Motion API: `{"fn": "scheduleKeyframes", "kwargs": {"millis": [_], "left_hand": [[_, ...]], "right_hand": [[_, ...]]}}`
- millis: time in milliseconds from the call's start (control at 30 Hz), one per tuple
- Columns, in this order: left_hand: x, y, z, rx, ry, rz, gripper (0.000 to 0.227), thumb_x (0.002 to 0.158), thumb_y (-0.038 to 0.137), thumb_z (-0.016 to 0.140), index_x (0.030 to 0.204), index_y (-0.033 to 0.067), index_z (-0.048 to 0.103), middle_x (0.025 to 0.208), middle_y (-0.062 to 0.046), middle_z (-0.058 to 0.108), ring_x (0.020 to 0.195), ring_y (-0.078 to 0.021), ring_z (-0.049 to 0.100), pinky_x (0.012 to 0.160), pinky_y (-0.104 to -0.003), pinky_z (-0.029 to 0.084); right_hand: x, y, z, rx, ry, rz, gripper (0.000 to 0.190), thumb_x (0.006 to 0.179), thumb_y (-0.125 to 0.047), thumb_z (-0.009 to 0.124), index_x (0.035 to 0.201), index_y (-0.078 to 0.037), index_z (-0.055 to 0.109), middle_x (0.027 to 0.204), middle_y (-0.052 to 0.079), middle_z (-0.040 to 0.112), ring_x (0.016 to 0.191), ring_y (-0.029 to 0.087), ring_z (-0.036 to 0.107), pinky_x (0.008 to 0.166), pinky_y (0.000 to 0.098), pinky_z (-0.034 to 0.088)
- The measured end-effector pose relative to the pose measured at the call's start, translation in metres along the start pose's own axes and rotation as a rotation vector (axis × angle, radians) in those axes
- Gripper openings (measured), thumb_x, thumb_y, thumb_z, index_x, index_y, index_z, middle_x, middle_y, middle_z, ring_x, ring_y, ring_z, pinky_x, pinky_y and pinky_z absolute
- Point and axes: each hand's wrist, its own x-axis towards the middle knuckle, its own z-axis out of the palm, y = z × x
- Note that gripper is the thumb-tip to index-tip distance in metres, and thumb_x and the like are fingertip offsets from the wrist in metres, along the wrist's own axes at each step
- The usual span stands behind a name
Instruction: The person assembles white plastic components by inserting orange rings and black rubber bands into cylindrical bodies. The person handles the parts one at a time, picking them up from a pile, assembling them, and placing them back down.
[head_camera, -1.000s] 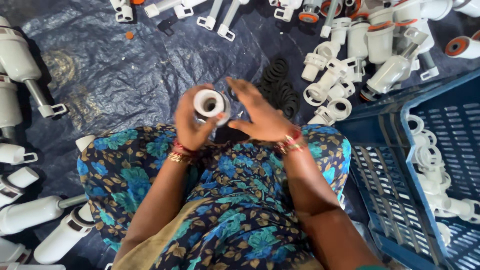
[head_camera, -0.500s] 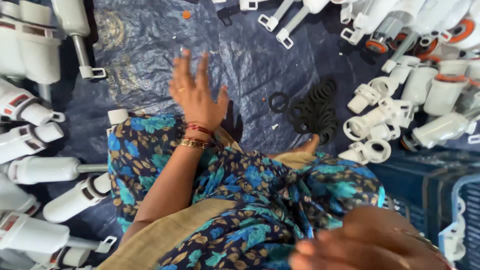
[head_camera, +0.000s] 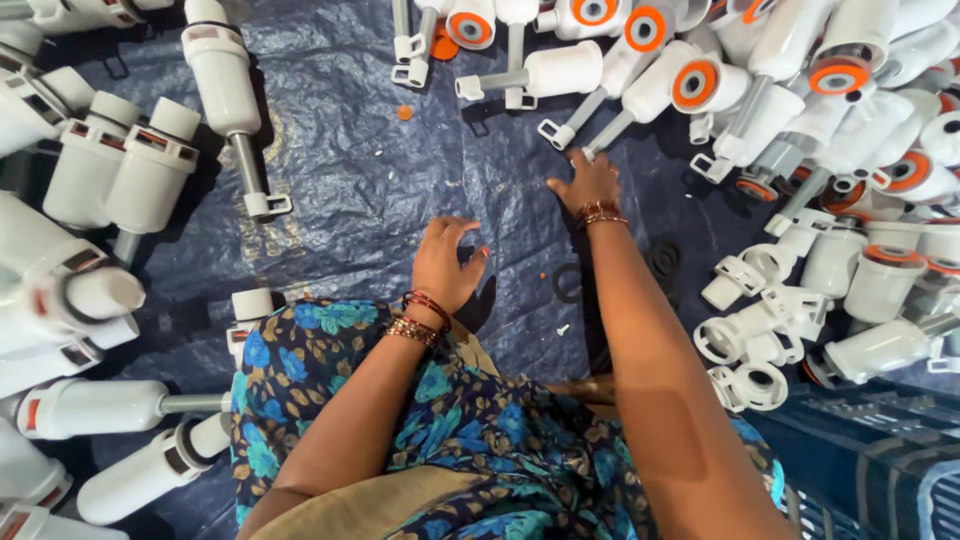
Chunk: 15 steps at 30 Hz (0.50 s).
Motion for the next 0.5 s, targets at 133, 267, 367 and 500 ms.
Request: {"fn": "scheduleKeyframes", "kwargs": {"millis": [133, 267, 367, 500], "left_hand": [[0.002, -0.017, 0.011, -0.245, -0.036, -0.247, 0.031, 0.087, 0.02, 0.076, 0.115, 0.0077, 0.07, 0.118, -0.012, 0.069, 0.105, -0.0256, 0.07, 0.089, -0.033, 0.059], [0.005, -0.021, 0.026, -0.488, 0.004, -0.377, 0.038, 0.091, 0.028, 0.078, 0.119, 0.0036, 0.069, 0.121, -0.013, 0.073, 0.108, -0.0213, 0.072, 0.092, -0.033, 0.058], [0.0, -0.011, 0.022, -0.631, -0.065, -0.591, 0.055, 0.089, 0.037, 0.075, 0.132, 0.0054, 0.058, 0.125, -0.011, 0.065, 0.108, -0.0191, 0.067, 0.085, -0.037, 0.059], [-0.004, 0.013, 0.007, -0.81, -0.289, -0.877, 0.071, 0.089, 0.05, 0.068, 0.145, 0.0146, 0.042, 0.124, -0.009, 0.061, 0.103, -0.0212, 0.064, 0.081, -0.042, 0.059]], "right_hand": [[-0.034, 0.017, -0.001, 0.155, 0.196, -0.014, 0.041, 0.087, -0.047, 0.082, 0.103, -0.014, 0.064, 0.102, 0.018, 0.068, 0.104, 0.041, 0.065, 0.086, 0.0508, 0.052], [-0.105, 0.029, -0.06, 0.444, 0.289, -0.167, 0.023, 0.098, -0.029, 0.072, 0.107, -0.011, 0.061, 0.093, 0.014, 0.071, 0.085, 0.035, 0.069, 0.07, 0.046, 0.053], [-0.163, 0.04, -0.124, 1.039, 0.051, 0.017, 0.025, 0.1, -0.026, 0.062, 0.113, -0.008, 0.053, 0.083, 0.008, 0.064, 0.07, 0.024, 0.064, 0.064, 0.0382, 0.052], [-0.221, 0.043, -0.178, 1.517, -0.086, 0.064, 0.03, 0.097, -0.024, 0.059, 0.118, -0.004, 0.051, 0.076, 0.011, 0.06, 0.067, 0.024, 0.061, 0.065, 0.0385, 0.055]]}}
